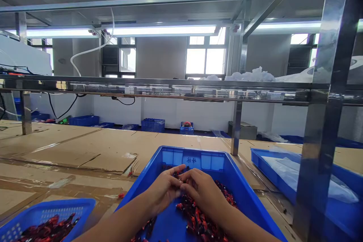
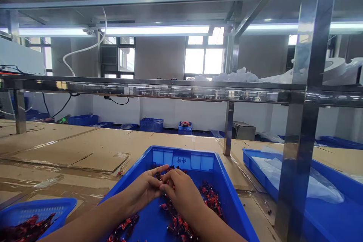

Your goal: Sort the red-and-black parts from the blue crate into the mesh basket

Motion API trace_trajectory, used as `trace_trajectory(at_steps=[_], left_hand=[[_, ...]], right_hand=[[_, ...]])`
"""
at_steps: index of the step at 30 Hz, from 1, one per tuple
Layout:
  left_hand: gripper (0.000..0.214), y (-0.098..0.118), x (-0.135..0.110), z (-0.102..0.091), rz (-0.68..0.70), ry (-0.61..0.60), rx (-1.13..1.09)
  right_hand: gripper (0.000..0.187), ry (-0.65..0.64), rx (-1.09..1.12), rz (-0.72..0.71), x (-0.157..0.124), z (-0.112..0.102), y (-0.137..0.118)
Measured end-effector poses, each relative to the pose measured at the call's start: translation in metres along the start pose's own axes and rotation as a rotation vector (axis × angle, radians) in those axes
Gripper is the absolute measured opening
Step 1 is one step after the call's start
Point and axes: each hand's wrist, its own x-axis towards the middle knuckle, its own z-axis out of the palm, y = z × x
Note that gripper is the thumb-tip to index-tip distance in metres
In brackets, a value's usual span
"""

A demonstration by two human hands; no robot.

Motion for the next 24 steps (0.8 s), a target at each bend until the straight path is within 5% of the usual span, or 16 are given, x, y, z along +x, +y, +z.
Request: trace_trajectory(at_steps=[6, 9, 13, 24], left_hand=[[0.052, -0.012, 0.01, -0.011, 0.202, -0.044, 0.186], [0.029, -0.015, 0.011, -0.011, 0.333, -0.123, 0.396], [0.021, -0.012, 0.005, -0.004, 0.466, -0.08, 0.514], [0.018, -0.006, -0.007, 0.005, 0.472, -0.049, 0.548]], right_hand=[[0.011, 0.135, 0.072, -0.067, 0.002, -0.006, 0.009], [0.011, 0.129, -0.004, -0.131, 0.003, -0.008, 0.011], [0.013, 0.083, -0.08, -0.23, 0.001, -0.009, 0.007], [0.026, 0.107, -0.199, -0.365, -0.005, -0.003, 0.002]])
